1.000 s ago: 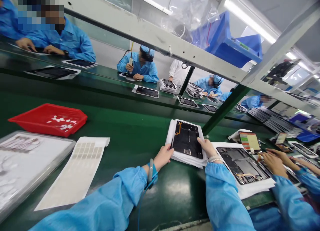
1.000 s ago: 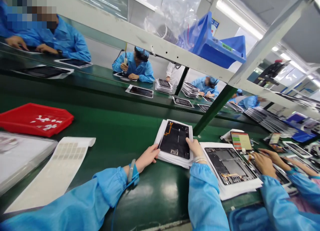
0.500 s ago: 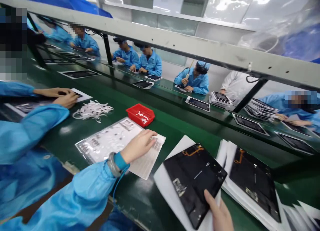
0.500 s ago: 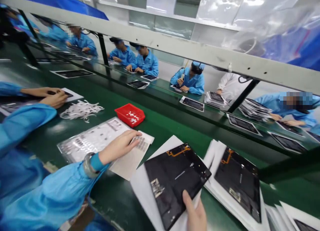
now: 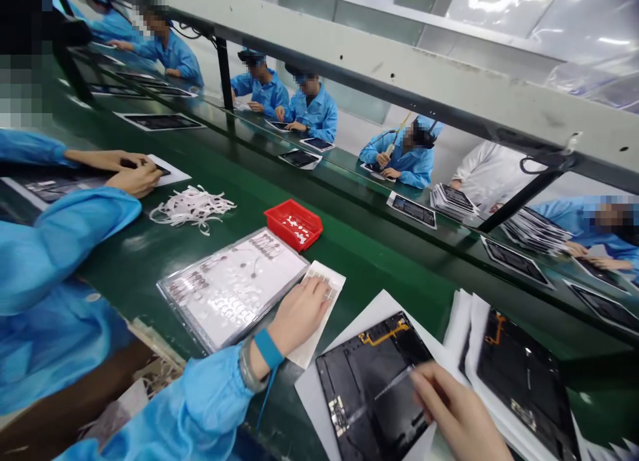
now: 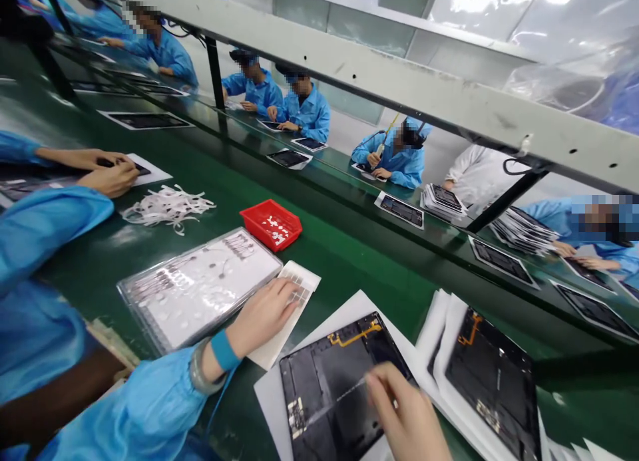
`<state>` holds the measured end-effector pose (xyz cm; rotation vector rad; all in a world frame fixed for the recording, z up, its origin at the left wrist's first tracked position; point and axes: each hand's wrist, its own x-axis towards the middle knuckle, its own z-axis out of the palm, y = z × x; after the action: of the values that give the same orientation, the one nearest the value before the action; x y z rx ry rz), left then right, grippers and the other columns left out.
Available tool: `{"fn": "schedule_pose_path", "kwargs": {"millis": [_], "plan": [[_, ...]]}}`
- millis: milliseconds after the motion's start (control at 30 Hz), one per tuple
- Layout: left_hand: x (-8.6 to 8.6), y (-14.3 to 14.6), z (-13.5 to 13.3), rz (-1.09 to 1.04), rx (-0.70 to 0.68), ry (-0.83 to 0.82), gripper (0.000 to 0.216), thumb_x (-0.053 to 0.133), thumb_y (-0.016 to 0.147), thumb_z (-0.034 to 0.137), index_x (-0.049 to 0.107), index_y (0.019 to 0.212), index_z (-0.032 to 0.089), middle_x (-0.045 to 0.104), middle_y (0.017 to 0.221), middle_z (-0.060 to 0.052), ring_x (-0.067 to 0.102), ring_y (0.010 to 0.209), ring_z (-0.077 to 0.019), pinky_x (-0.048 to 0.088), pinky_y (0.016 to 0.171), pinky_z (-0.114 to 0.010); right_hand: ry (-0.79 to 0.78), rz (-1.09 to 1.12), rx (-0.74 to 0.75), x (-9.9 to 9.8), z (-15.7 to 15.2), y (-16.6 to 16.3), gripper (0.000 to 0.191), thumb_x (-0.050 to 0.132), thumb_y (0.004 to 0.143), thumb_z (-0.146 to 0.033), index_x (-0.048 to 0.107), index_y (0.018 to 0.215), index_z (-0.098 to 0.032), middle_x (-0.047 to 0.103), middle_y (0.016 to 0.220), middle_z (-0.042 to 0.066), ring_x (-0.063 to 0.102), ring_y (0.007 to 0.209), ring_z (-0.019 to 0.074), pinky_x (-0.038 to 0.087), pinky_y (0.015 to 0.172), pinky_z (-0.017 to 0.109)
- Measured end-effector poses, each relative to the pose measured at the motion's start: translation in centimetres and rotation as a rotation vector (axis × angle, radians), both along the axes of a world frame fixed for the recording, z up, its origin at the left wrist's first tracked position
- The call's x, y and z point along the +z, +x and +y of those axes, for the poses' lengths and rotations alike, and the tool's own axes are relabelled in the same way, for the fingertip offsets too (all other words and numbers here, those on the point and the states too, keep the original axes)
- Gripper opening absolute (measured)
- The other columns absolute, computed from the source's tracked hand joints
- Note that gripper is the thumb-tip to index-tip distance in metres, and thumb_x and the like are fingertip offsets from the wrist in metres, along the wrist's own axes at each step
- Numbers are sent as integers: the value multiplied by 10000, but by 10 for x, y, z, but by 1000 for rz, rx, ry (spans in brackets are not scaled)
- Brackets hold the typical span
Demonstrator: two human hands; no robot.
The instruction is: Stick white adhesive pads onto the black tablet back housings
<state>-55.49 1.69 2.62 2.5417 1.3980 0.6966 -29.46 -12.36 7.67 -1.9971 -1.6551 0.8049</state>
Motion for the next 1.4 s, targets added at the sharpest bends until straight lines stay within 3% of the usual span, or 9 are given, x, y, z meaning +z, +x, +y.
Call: {"fn": "schedule_pose_path", "kwargs": {"millis": [100,200,400,600,933,1100,1200,1267,1400], "plan": [[-5,-5,10,23,18,-10,124,478,896,186,562,980,151,610,996,-99,582,962,-260,498,857,-403,239,-139,147,-5,67,-43,261,453,883,-438,627,927,-249,693,921,41,639,816,216,473,753,313],[-13,-8,4,42,51,3,253,504,870,179,539,1116,133,594,1162,-128,559,1097,-276,479,935,-415,433,-242,254,-23,125,-79,303,490,874,-331,604,1117,-192,652,1115,98,587,1046,261,448,916,382],[-44,-27,-30,63,134,-19,514,471,907,310,385,1334,36,392,1415,-252,420,1295,-341,421,1037,-479,350,-327,266,-58,176,-102,401,512,855,-249,567,1227,-111,593,1237,153,517,1178,286,408,1007,401],[-52,-36,-27,-27,125,-63,573,397,936,303,257,1413,18,317,1454,-250,314,1360,-288,389,1081,-445,320,-301,282,-68,180,-97,380,512,858,-266,576,1199,-112,616,1191,139,533,1127,280,416,990,403],[-39,-67,1,-80,110,-60,448,419,926,277,402,1339,104,511,1351,-153,492,1249,-237,437,1046,-394,324,-143,273,-70,158,-87,297,523,868,-294,597,1131,-178,648,1079,91,568,1026,255,457,902,400],[-18,-62,2,-139,101,-32,408,418,950,292,410,1328,139,486,1362,-135,472,1257,-238,425,1049,-409,361,-12,320,-74,150,-88,248,518,889,-295,622,1082,-180,637,1051,99,564,1020,246,438,932,419],[-2,-42,6,-167,-37,-12,477,588,884,302,433,1321,191,422,1418,-104,332,1348,-272,339,1098,-445,352,93,389,-69,147,-90,224,483,917,-269,625,1073,-196,628,1044,84,574,1005,218,452,917,385],[4,-29,11,-184,-128,-71,462,672,828,246,502,1254,196,512,1335,-86,383,1305,-280,316,1092,-455,343,142,431,-65,144,-90,212,464,929,-250,629,1052,-200,624,1027,76,587,978,199,468,889,354],[2,-19,19,-222,-147,-190,140,648,839,182,621,975,204,676,971,-4,601,958,-196,411,930,-374,347,107,455,-60,136,-89,178,499,917,-230,641,1022,-213,617,1006,64,599,953,190,487,861,330]]}}
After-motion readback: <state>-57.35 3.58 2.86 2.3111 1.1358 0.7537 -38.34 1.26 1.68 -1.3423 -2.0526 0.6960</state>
